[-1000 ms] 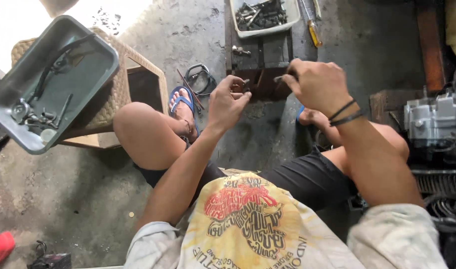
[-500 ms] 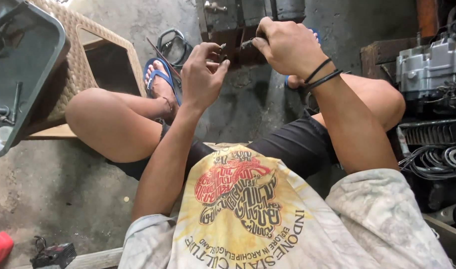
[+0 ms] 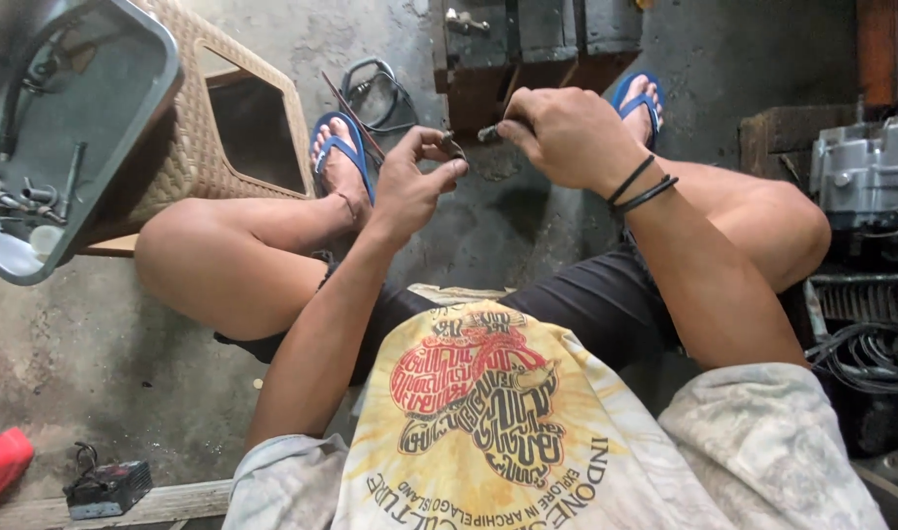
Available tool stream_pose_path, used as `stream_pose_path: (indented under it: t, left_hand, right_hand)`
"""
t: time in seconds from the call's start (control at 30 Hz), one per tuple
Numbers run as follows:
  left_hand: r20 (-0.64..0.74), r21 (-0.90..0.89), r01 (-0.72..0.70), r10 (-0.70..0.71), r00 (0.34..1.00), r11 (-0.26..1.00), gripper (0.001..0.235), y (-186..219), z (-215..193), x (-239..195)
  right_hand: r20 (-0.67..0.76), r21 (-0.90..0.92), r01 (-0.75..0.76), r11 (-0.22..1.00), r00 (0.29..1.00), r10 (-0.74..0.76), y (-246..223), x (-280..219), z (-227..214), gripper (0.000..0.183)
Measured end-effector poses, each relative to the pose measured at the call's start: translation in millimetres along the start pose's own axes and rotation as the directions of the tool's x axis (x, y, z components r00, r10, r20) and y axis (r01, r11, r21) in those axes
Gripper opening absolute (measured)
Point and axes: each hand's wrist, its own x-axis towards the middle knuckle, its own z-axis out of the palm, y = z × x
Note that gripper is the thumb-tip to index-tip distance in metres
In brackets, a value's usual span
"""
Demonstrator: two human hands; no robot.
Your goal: The person sits on the floor and assembles small mechanical parts by hand. They pick up a metal component and a screw, then thread the screw into the component, tightening it with their fingers.
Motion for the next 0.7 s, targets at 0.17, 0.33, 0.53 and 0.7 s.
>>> stream_pose_path:
  t: [0.17,0.33,0.53,0.7]
  left_hand:
    - [0.006,-0.118,0.049,-0.048,0.999,0.992,0.026,-13.6,2.6,2.0]
    - [0.013,-0.197,0.09,-0.089,0.996,0.976,0.03,-11.3,6.7,-3.3]
    - [-0.026,-0.183,0.088,-0.094,0.995,0.979,0.028,-6.6,7.2,-8.2]
    - [-0.044,-0.144,0.035,-0.042,0.998,0.989,0.028,-3.8,10.0,-5.9]
  right_hand:
    - [0.034,0.092,-0.037,0.995,0.999,0.034,-12.3,4.9,-4.3,0.023]
    - [0.038,0.213,-0.008,0.977,0.999,0.0,-22.7,3.7,-3.0,0.02]
    - [0.013,-0.224,-0.017,0.974,1.0,0.02,-22.7,-4.4,-9.7,0.016]
    - [0.005,0.033,-0.013,0.999,1.0,0.013,-29.5,-3.3,-6.9,0.022]
